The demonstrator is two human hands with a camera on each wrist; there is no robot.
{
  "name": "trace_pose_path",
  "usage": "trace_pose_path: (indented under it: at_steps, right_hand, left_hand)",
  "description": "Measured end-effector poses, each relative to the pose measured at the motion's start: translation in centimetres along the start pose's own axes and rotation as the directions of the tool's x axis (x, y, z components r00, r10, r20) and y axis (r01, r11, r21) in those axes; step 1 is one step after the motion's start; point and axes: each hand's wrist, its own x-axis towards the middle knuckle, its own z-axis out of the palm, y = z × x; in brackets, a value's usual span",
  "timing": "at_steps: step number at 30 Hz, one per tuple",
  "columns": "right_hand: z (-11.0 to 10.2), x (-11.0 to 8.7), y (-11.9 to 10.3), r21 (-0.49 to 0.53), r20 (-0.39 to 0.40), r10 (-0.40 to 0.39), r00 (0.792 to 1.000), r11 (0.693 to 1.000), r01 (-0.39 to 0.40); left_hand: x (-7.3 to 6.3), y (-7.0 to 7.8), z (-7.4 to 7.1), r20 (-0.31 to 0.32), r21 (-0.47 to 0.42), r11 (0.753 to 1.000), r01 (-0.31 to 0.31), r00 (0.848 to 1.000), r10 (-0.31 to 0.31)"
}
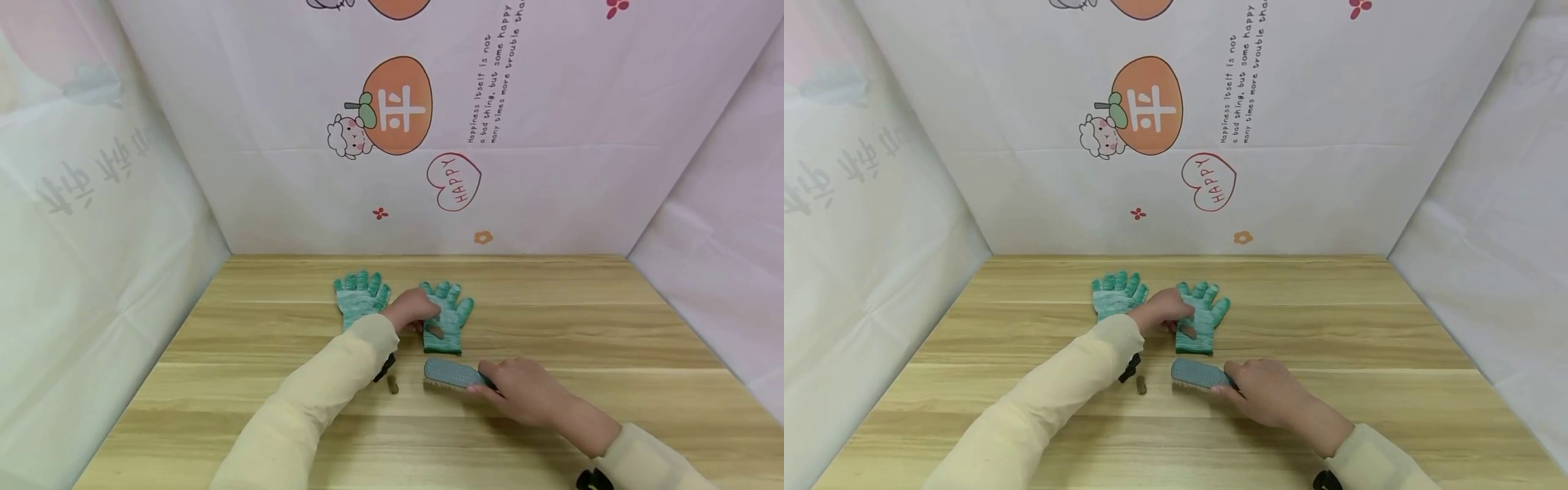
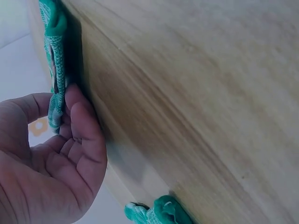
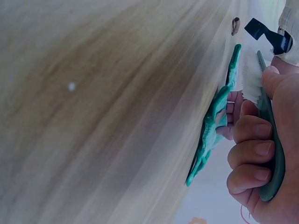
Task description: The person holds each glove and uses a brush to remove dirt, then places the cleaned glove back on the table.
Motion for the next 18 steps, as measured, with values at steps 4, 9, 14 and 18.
trace_pose_path:
  at_steps: [4,9,14,18]
  right_hand:
    - [0.0,0.1,0.0,-0.007,-0.002,-0.005,1.0,1.0,0.005]
    - [0.0,0.3,-0.1,-0.003,-0.004,-0.01,1.0,1.0,0.01]
    - [0.0,0.4,-0.2,0.003,0.008,-0.006,1.0,1.0,0.006]
    - [0.0,0.6,-0.4,0.001,0.018,0.001,1.0,1.0,-0.001]
  left_hand:
    - [-0.2,0.0,-0.2,0.0,-0.04,0.999,0.026,1.0,-0.026]
    - [-0.7,-0.2,-0.4,0.004,-0.17,0.984,0.047,0.999,-0.047]
    - [-1.3,-0.6,-0.8,0.034,-0.324,0.945,0.041,0.999,-0.031]
    - [-1.4,-0.8,-1.2,0.026,-0.406,0.912,0.063,0.998,-0.057]
